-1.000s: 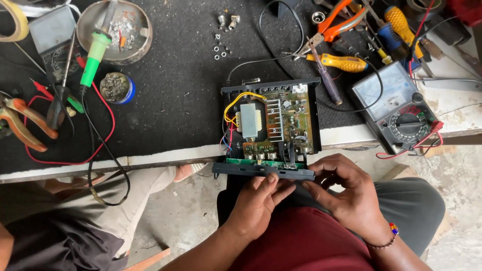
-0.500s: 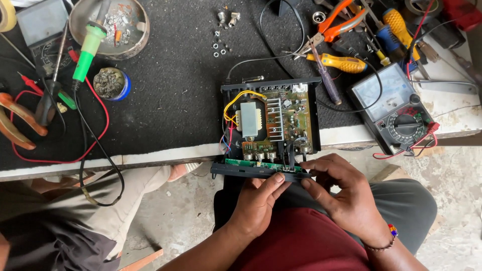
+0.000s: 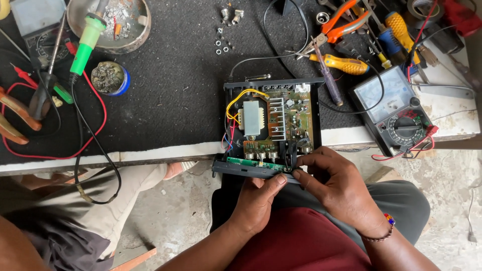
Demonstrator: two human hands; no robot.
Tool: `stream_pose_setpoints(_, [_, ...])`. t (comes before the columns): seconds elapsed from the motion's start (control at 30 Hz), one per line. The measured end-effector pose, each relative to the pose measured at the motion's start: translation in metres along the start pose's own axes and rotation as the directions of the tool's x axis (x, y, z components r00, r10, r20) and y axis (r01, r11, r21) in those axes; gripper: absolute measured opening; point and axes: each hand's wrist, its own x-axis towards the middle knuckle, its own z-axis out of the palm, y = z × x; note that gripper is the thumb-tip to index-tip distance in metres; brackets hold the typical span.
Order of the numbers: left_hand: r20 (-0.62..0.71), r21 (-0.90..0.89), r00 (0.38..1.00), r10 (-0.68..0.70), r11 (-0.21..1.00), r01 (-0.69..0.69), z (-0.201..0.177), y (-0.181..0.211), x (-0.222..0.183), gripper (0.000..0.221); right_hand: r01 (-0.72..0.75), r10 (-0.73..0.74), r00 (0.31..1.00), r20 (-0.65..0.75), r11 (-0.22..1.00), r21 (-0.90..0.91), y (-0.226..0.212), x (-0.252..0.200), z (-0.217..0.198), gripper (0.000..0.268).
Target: Disassembling an electronic device and inspecting the internal circuit board using a screwdriver.
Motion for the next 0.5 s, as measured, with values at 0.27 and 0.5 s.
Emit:
stream_pose_setpoints(0.27, [-0.003, -0.050, 1.000, 0.004, 0.999, -0.004, 0.0066, 0.0047, -0.0003, 0.030, -0.093, 0.093, 0.996, 0.006, 0.994, 0.054, 0.0074, 0.0018, -0.0011, 0.009])
stream_pose_setpoints(0.5, [0.015, -0.105, 1.000, 0.010, 0.994, -0.008, 0.0052, 0.0025, 0.0043, 0.043, -0.048, 0.047, 0.998, 0.035, 0.998, 0.039, 0.0087, 0.0014, -0.0010, 0.009])
